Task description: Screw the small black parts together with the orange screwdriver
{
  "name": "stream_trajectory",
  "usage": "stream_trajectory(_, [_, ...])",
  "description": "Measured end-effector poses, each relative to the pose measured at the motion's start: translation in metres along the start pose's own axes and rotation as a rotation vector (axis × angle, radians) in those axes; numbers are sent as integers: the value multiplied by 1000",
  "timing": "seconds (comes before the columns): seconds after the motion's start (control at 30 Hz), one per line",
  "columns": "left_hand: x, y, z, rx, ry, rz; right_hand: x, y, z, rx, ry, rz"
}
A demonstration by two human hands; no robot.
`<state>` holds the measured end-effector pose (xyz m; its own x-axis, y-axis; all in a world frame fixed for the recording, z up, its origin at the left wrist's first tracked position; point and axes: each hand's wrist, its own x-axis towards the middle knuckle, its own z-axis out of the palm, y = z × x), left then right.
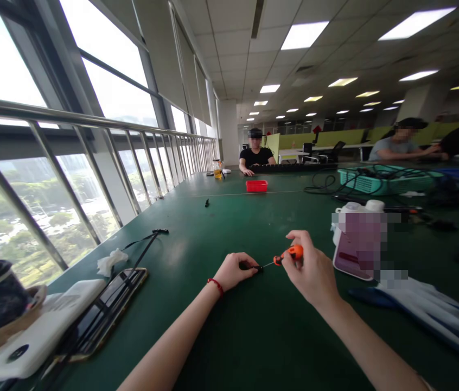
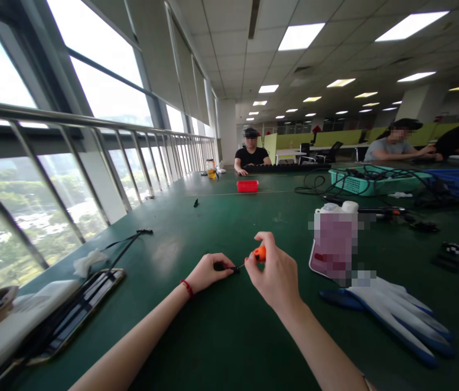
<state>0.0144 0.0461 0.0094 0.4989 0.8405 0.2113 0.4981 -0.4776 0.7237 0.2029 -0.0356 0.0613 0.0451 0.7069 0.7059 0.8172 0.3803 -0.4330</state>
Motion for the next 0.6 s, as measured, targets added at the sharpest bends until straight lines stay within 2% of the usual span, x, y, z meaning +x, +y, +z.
stream_trajectory(0.23, [0,1,-1,-4,-11,4,-3,-4,-2,58,-70,31])
stream_trajectory(0.4, [1,-1,0,-16,-12,3,-4,-4,0,73,-11,60])
stream_trajectory(0.6, [1,-2,1,-13,-6,22,-6,1,2,81,-34,88])
